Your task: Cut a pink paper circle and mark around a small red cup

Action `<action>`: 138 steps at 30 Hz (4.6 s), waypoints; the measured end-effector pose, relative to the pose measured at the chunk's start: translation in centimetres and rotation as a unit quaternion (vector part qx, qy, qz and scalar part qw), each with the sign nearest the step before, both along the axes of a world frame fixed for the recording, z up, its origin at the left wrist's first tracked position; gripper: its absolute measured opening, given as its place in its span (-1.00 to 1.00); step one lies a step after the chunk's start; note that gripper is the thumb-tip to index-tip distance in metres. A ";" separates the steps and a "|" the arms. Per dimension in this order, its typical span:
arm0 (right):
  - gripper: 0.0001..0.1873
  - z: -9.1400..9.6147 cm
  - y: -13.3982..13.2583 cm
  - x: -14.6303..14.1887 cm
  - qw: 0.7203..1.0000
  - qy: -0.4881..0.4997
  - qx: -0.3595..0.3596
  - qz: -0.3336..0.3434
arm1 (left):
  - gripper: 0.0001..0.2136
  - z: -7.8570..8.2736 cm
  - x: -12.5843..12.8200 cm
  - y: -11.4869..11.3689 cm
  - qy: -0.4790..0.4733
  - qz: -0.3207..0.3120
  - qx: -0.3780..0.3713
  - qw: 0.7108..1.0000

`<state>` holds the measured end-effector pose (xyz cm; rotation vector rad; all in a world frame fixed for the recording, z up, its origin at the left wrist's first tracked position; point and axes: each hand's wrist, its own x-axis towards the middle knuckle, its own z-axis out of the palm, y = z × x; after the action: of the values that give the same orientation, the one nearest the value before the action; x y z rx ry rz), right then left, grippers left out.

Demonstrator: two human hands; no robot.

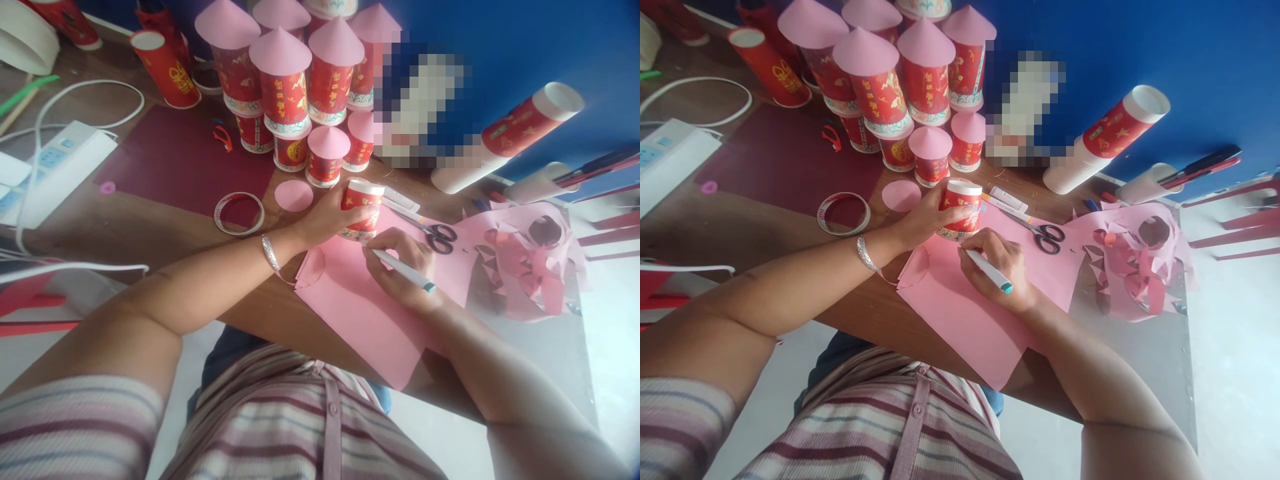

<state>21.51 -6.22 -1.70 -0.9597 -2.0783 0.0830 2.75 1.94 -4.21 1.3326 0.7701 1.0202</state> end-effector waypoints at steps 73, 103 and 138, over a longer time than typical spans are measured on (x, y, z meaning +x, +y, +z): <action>-0.79 0.0 0.1 -0.3 1.000 -0.010 0.026 -0.001 | -0.56 0.8 0.1 -0.4 -0.017 -0.002 -0.036 0.999; -0.85 0.2 0.0 0.2 0.998 0.011 0.029 0.057 | -0.65 0.5 -0.4 0.0 -0.059 -0.046 -0.026 0.997; -0.85 0.1 -0.1 0.1 0.999 0.018 0.025 0.030 | -0.59 -0.4 -0.3 0.4 -0.057 -0.027 -0.014 0.998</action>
<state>21.56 -6.28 -1.57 -0.8597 -2.0663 0.0790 2.48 2.31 -4.66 1.2533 0.6572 1.0310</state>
